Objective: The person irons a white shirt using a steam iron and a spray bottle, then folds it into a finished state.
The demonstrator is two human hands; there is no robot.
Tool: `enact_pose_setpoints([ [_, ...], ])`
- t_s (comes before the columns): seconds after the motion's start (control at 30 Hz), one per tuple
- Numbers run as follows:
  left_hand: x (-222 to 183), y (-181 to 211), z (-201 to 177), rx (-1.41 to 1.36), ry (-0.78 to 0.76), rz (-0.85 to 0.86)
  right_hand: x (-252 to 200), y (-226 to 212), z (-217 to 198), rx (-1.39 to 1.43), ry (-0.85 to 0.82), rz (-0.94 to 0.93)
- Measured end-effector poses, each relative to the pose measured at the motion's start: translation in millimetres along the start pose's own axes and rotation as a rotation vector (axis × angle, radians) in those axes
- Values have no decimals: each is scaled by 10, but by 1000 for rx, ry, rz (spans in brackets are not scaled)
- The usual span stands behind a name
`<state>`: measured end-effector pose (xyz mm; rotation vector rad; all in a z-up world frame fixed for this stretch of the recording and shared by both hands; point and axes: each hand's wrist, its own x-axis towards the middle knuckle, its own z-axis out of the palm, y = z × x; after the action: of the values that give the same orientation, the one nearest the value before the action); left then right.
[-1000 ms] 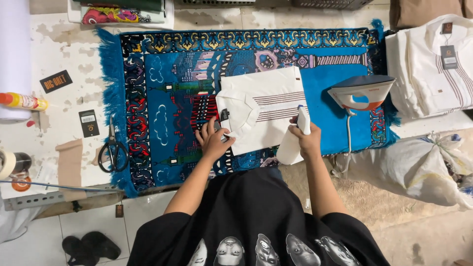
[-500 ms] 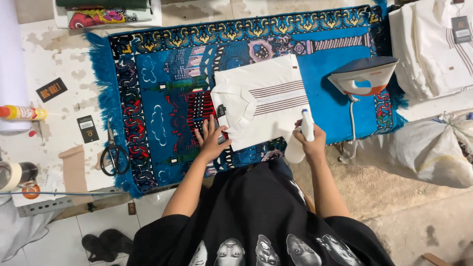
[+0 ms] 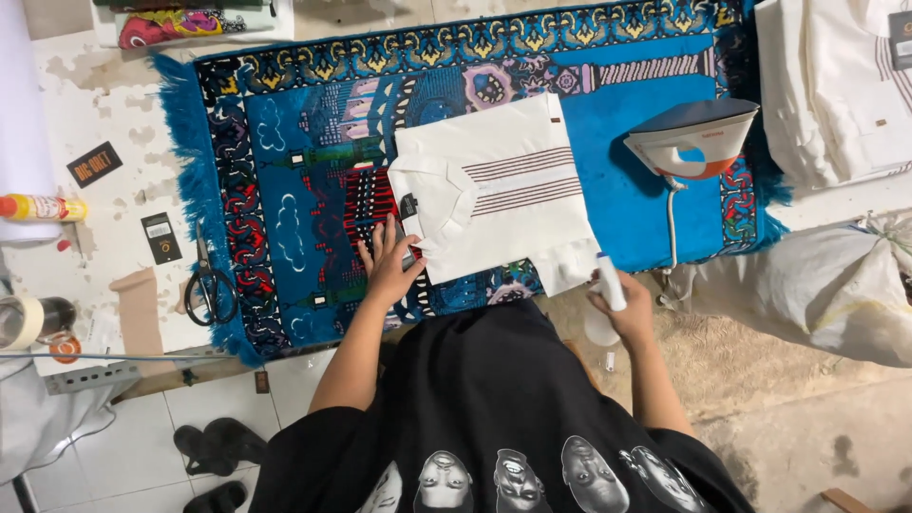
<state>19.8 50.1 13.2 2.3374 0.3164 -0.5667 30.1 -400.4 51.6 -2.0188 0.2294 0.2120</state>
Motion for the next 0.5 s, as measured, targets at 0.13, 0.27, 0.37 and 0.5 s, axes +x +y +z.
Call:
enact_pose_setpoints([
  [0.13, -65, 128, 35, 63, 56, -6, 220, -216, -504, 184, 278, -18],
  [0.27, -120, 227, 136, 88, 81, -53, 714, 110, -1212, -260, 713, -158],
  [0.37, -83, 287, 154, 52, 60, -84, 1157, 192, -1576, -428, 810, -96],
  [0.5, -123, 308, 135, -58, 83, -120, 1505, 154, -1820, -413, 932, -389],
])
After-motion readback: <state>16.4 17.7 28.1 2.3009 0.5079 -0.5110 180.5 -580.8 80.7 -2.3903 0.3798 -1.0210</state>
